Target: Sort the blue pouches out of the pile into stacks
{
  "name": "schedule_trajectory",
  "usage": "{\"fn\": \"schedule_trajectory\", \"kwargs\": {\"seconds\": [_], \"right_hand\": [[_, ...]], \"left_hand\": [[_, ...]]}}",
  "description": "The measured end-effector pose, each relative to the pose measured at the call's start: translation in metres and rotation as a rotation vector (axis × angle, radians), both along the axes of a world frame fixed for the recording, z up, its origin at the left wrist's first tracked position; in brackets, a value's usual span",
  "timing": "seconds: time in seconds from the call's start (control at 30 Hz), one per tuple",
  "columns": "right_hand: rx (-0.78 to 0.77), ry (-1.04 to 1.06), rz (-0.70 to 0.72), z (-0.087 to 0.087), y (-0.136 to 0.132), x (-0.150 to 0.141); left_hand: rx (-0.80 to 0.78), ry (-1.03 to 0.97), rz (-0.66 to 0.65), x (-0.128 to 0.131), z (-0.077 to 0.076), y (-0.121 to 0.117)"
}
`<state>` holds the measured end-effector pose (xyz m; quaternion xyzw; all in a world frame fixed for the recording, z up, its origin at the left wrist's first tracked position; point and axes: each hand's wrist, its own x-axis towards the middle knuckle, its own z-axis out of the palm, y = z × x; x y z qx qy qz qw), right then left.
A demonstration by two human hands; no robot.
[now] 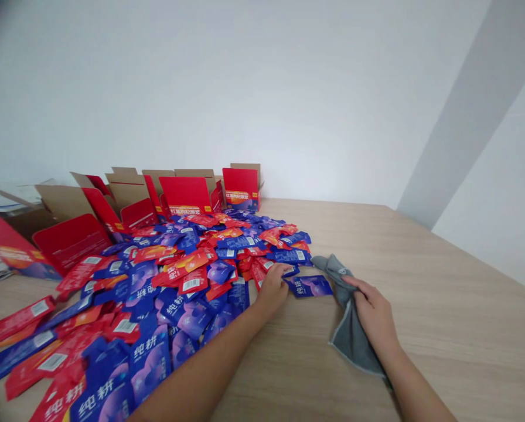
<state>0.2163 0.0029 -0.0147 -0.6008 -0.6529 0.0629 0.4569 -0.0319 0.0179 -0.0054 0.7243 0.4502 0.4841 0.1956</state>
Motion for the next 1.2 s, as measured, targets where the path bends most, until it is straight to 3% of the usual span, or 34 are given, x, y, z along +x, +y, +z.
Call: {"fn": "schedule_trajectory", "kwargs": {"seconds": [0.07, 0.13, 0.23, 0.3, 0.4, 0.57, 0.7, 0.8, 0.93, 1.07, 1.1, 1.2], "right_hand": [[0.110, -0.017, 0.104, 0.013, -0.008, -0.009], [0.201, -0.091, 0.228, 0.026, -0.017, -0.019], [0.281, -0.173, 0.357, 0.040, -0.029, -0.036], [0.299, -0.167, 0.373, 0.044, -0.036, -0.045], [0.302, -0.138, 0.366, 0.043, -0.041, -0.055], [0.320, -0.104, 0.332, 0.035, -0.036, -0.055], [0.285, -0.002, 0.207, 0.028, -0.027, -0.045], [0.224, 0.063, 0.152, 0.023, -0.021, -0.038], [0.157, 0.086, 0.146, 0.015, -0.018, -0.034], [0.074, 0.092, 0.156, 0.009, -0.018, -0.035], [0.055, 0.097, 0.156, 0.007, -0.018, -0.035], [0.001, 0.106, 0.142, -0.001, -0.016, -0.034]], "left_hand": [[0.045, 0.011, -0.061, 0.004, 0.004, -0.006], [0.058, 0.064, -0.223, 0.011, 0.009, -0.014], [-0.061, 0.081, -0.475, 0.024, 0.015, -0.028], [-0.176, -0.028, -0.562, 0.033, 0.018, -0.035], [-0.286, -0.276, -0.542, 0.043, 0.021, -0.036], [-0.377, -0.494, -0.346, 0.049, 0.023, -0.018], [-0.536, -0.361, -0.297, 0.054, 0.035, -0.003], [-0.502, -0.287, -0.316, 0.047, 0.056, 0.004], [-0.355, -0.589, -0.140, -0.007, 0.090, 0.001], [-0.281, -0.901, 0.104, -0.117, 0.109, -0.021], [-0.257, -0.936, 0.223, -0.149, 0.110, -0.030], [-0.137, -0.826, 0.805, -0.245, 0.111, -0.068]]}}
